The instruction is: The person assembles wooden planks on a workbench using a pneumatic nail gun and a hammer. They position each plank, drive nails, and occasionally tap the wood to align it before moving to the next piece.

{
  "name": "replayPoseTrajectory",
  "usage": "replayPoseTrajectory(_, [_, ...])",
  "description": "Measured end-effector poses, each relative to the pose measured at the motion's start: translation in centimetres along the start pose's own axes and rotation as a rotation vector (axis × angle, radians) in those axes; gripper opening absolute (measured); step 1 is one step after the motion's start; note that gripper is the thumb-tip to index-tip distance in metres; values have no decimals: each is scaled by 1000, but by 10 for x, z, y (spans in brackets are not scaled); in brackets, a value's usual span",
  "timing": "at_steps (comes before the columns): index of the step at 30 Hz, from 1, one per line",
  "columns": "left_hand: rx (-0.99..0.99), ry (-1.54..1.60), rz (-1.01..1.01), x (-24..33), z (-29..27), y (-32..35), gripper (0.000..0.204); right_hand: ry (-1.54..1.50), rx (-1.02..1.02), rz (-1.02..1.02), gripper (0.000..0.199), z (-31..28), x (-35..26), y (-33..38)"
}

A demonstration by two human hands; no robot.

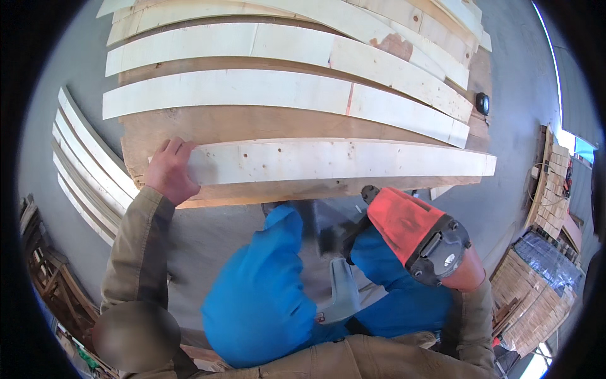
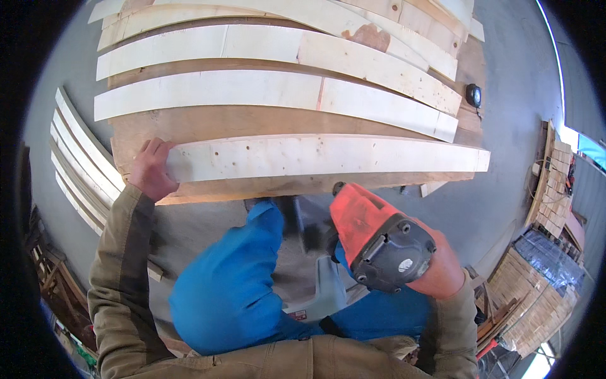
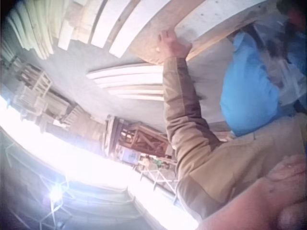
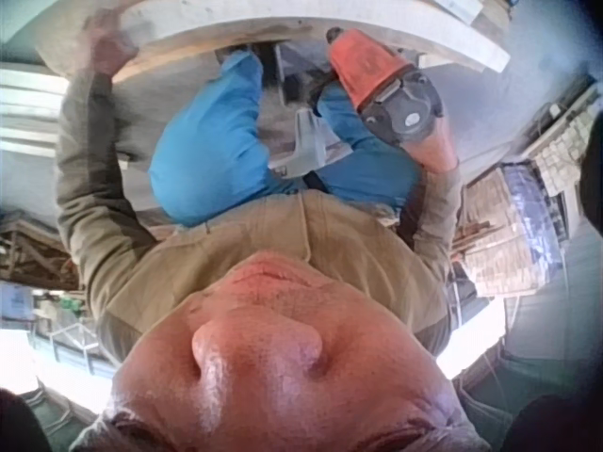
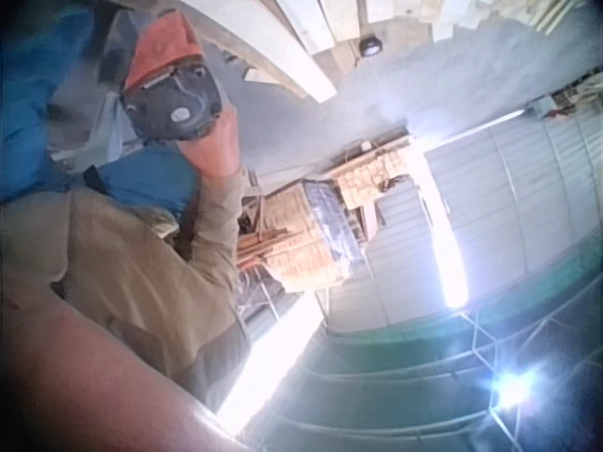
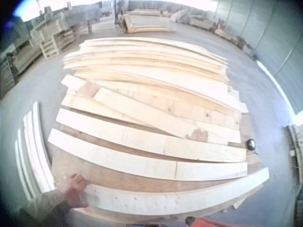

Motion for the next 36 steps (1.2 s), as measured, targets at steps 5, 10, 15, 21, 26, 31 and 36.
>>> replayPoseTrajectory(5, [26,24,20,-2,2,0,61,49,14,-109,65,5,-1,1])
replayPoseTrajectory(10, [46,6,25,-4,4,1,55,139,138,-194,73,23,-7,-21])
replayPoseTrajectory(15, [54,16,41,-6,5,1,50,136,242,-238,62,49,-33,-60])
replayPoseTrajectory(21, [71,4,34,-10,9,0,48,35,213,-252,31,67,-73,-95])
replayPoseTrajectory(26, [104,9,40,-11,13,-1,48,-15,211,-151,20,69,-96,-102])
replayPoseTrajectory(31, [109,17,36,-11,13,0,47,26,186,-153,20,70,-106,-105])
replayPoseTrajectory(36, [91,18,18,-10,12,0,48,55,216,-168,21,75,-110,-107])
Point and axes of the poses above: each hand's wrist, its own y-axis away from the middle knuckle, its own z-axis out of the palm, x = y × z, the point moved 1 cm from there along -y, towards the middle knuckle, and after that the axes turned 13 degrees about -x, right-handed, at the moved point
